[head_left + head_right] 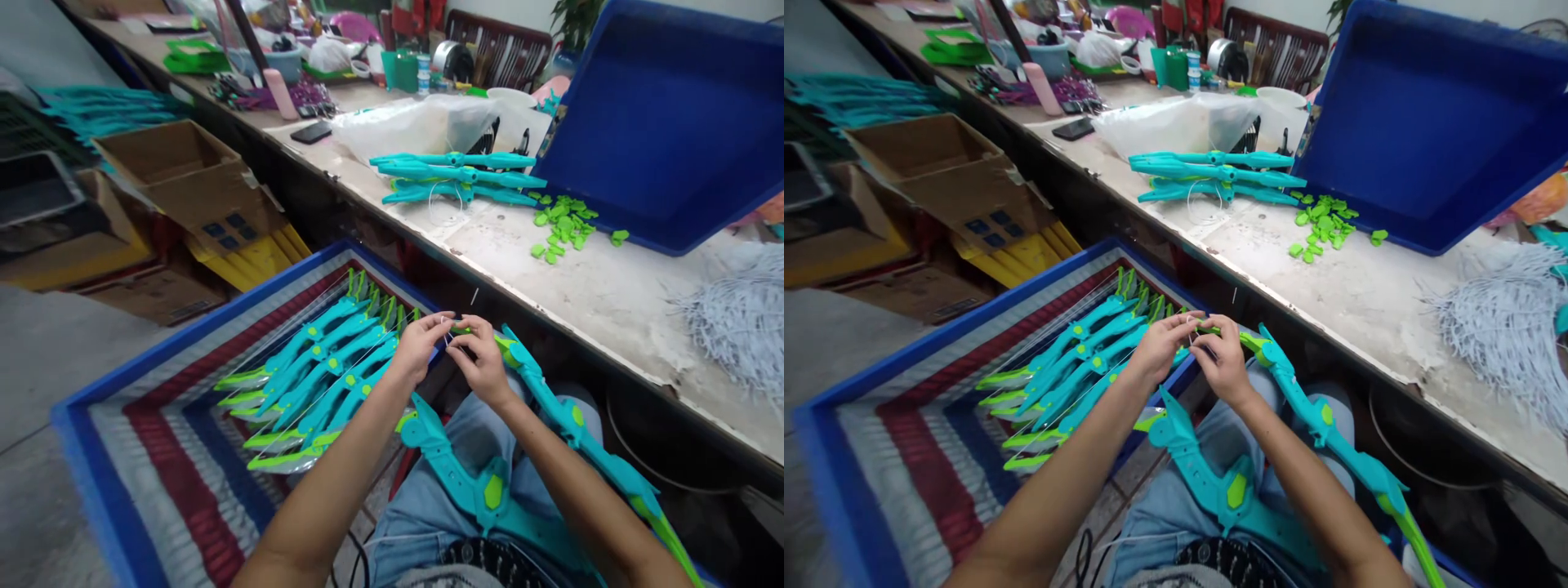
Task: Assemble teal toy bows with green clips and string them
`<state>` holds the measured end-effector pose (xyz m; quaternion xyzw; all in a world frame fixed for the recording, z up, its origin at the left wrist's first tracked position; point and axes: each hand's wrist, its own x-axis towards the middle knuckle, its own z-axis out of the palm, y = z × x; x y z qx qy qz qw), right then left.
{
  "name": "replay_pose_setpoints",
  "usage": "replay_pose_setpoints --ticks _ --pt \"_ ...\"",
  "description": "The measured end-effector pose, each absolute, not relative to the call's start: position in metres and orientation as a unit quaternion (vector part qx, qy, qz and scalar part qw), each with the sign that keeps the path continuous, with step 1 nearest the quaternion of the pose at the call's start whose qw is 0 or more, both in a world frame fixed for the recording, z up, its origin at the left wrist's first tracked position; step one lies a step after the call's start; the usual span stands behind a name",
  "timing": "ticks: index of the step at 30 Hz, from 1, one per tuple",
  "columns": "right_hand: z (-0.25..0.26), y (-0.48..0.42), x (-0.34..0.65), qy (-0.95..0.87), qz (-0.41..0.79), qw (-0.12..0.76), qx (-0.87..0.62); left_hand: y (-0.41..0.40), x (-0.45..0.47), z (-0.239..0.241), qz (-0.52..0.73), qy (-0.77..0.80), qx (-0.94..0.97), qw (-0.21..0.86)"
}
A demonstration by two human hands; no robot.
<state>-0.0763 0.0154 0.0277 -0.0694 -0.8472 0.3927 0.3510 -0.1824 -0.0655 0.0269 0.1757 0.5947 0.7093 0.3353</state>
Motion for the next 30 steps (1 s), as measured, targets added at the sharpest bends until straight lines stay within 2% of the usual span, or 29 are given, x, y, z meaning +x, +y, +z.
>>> replay_pose_setpoints --ticks 4,6,11,19,24,30 --pt "0.008 0.017 -0.082 -0.808 0.453 0.357 -0.124 -0.078 -0.189 0.036 0.602 0.745 0.268 0.104" --pt "0.012 0.017 -0.088 -0.8 0.459 0.363 -0.131 -0.079 -0.186 0.039 0.61 0.745 0.256 0.078" --pt "0.023 0.011 -0.096 -0.773 0.46 0.4 -0.175 -0.076 -0.177 0.042 0.73 0.627 0.145 0.23" --pt "0.016 0.01 -0.106 -0.739 0.483 0.447 -0.144 -0.086 -0.181 0.052 0.705 0.6 0.12 0.358" --pt "0.014 0.011 -0.104 -0.769 0.49 0.396 -0.107 -0.082 -0.178 0.051 0.726 0.573 0.103 0.366" --pt "0.018 0.017 -0.099 -0.788 0.442 0.417 -0.097 -0.072 -0.171 0.05 0.761 0.549 0.034 0.344"
